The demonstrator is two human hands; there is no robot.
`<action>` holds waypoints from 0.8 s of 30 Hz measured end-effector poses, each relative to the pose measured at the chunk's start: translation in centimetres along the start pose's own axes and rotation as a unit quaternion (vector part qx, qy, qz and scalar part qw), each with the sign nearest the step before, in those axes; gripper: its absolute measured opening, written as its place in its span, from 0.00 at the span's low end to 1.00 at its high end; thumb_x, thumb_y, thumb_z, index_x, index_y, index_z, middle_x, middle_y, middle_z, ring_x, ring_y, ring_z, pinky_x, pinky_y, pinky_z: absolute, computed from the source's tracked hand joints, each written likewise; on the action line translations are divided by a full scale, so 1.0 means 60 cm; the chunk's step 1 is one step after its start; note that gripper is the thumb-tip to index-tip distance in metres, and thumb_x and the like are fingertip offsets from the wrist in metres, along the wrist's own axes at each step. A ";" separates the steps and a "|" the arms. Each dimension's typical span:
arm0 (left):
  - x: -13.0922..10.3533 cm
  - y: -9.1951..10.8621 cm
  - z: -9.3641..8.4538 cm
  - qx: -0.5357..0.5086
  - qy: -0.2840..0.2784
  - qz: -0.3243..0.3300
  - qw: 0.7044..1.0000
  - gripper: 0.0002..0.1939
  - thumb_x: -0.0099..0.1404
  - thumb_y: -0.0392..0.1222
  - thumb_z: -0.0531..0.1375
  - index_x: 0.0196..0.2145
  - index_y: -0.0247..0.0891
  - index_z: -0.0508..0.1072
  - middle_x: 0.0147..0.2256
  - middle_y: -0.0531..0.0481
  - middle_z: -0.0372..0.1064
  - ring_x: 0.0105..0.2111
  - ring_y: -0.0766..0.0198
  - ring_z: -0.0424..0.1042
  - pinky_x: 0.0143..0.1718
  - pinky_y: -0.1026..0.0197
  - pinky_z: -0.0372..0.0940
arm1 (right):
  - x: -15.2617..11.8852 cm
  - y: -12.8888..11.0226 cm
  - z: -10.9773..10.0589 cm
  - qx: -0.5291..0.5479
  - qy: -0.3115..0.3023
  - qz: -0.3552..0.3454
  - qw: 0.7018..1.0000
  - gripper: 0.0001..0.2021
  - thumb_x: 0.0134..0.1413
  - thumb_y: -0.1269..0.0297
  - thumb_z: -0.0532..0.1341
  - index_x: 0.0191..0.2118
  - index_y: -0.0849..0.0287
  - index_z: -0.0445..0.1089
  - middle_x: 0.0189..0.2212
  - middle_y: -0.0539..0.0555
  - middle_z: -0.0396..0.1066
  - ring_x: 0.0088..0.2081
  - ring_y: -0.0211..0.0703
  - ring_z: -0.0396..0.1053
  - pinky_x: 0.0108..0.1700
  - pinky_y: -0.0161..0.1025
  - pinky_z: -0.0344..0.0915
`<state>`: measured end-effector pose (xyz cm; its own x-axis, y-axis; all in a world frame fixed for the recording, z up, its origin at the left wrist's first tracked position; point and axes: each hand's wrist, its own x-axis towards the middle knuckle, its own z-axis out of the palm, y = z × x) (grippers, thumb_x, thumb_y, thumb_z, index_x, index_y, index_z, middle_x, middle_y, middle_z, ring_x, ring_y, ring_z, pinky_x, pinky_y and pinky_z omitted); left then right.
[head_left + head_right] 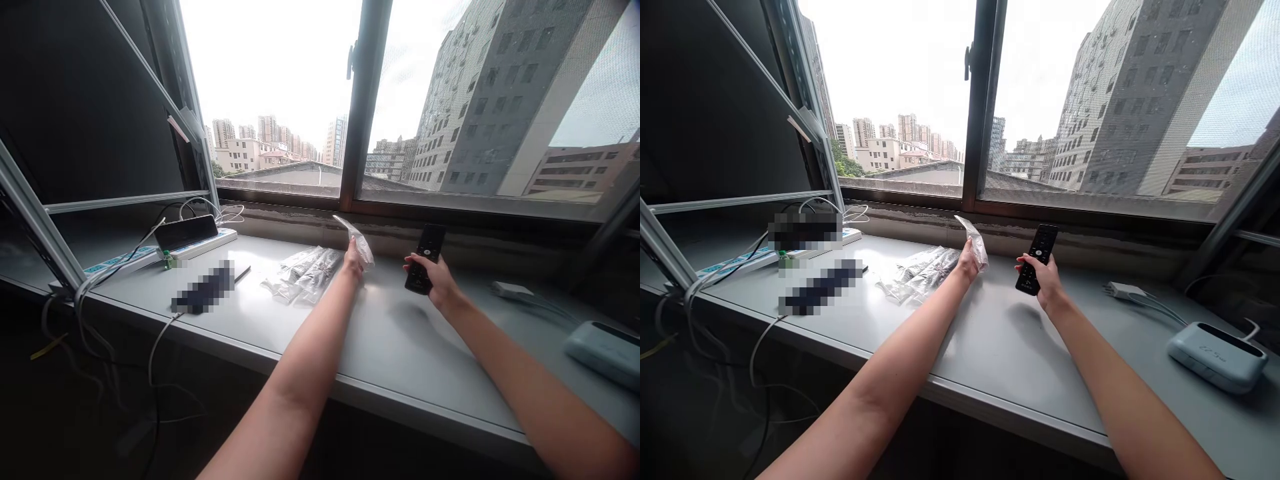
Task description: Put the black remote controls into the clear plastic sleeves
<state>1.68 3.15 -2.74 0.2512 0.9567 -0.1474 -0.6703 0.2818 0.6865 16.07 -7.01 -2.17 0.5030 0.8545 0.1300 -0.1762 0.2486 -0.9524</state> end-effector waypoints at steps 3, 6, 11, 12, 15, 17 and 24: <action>-0.001 0.000 0.003 -0.027 0.009 0.003 1.000 0.18 0.73 0.52 0.53 0.44 0.35 0.74 0.35 0.44 0.76 0.34 0.63 0.76 0.33 0.67 0.69 | 0.008 0.005 -0.002 0.019 -0.020 0.027 0.999 0.12 0.49 0.62 0.65 0.35 0.52 0.61 0.28 0.47 0.69 0.27 0.38 0.69 0.29 0.37 0.73; -0.007 0.003 0.007 -0.041 0.016 0.021 0.999 0.18 0.74 0.50 0.52 0.44 0.34 0.74 0.39 0.43 0.76 0.38 0.61 0.76 0.36 0.66 0.70 | 0.013 0.011 -0.002 0.003 -0.046 0.022 0.999 0.09 0.55 0.54 0.60 0.35 0.52 0.62 0.30 0.49 0.67 0.29 0.40 0.68 0.32 0.41 0.75; -0.018 0.008 0.011 -0.061 0.022 0.043 0.997 0.20 0.74 0.51 0.53 0.49 0.34 0.74 0.43 0.42 0.76 0.41 0.61 0.76 0.40 0.65 0.71 | 0.014 0.019 -0.002 -0.108 -0.009 -0.070 0.992 0.18 0.49 0.52 0.66 0.45 0.48 0.66 0.36 0.49 0.67 0.35 0.41 0.68 0.37 0.39 0.72; -0.020 0.009 0.011 -0.064 0.022 0.045 0.997 0.21 0.74 0.52 0.53 0.50 0.34 0.73 0.44 0.42 0.76 0.41 0.61 0.76 0.39 0.65 0.71 | 0.014 0.019 -0.002 -0.138 0.004 -0.093 0.986 0.22 0.47 0.52 0.68 0.48 0.48 0.66 0.37 0.49 0.68 0.37 0.43 0.68 0.38 0.39 0.71; -0.022 0.012 0.013 -0.065 0.016 0.047 0.997 0.23 0.74 0.55 0.52 0.52 0.34 0.73 0.42 0.42 0.76 0.38 0.61 0.76 0.38 0.63 0.71 | 0.012 0.021 -0.003 -0.199 0.035 -0.141 0.969 0.33 0.40 0.50 0.71 0.54 0.50 0.64 0.39 0.51 0.69 0.42 0.47 0.69 0.42 0.41 0.68; -0.021 0.013 0.015 -0.056 0.017 0.037 0.998 0.23 0.74 0.54 0.52 0.51 0.33 0.74 0.39 0.42 0.76 0.35 0.61 0.76 0.37 0.63 0.71 | 0.010 0.021 -0.003 -0.213 0.064 -0.148 0.964 0.38 0.37 0.50 0.73 0.56 0.51 0.61 0.40 0.52 0.69 0.43 0.48 0.69 0.43 0.41 0.67; -0.009 0.007 0.015 -0.043 0.034 0.008 0.998 0.18 0.70 0.48 0.60 0.48 0.31 0.74 0.35 0.42 0.75 0.35 0.60 0.77 0.35 0.64 0.72 | 0.011 0.018 -0.002 -0.167 0.063 -0.135 0.975 0.26 0.42 0.48 0.71 0.45 0.51 0.64 0.38 0.52 0.73 0.40 0.46 0.72 0.41 0.41 0.70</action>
<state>1.88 2.67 -1.71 0.1936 0.9632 -0.1862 -0.7324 0.2682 0.6258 16.29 -6.21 -3.16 0.5961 0.7109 0.3731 0.2509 0.2764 -0.9277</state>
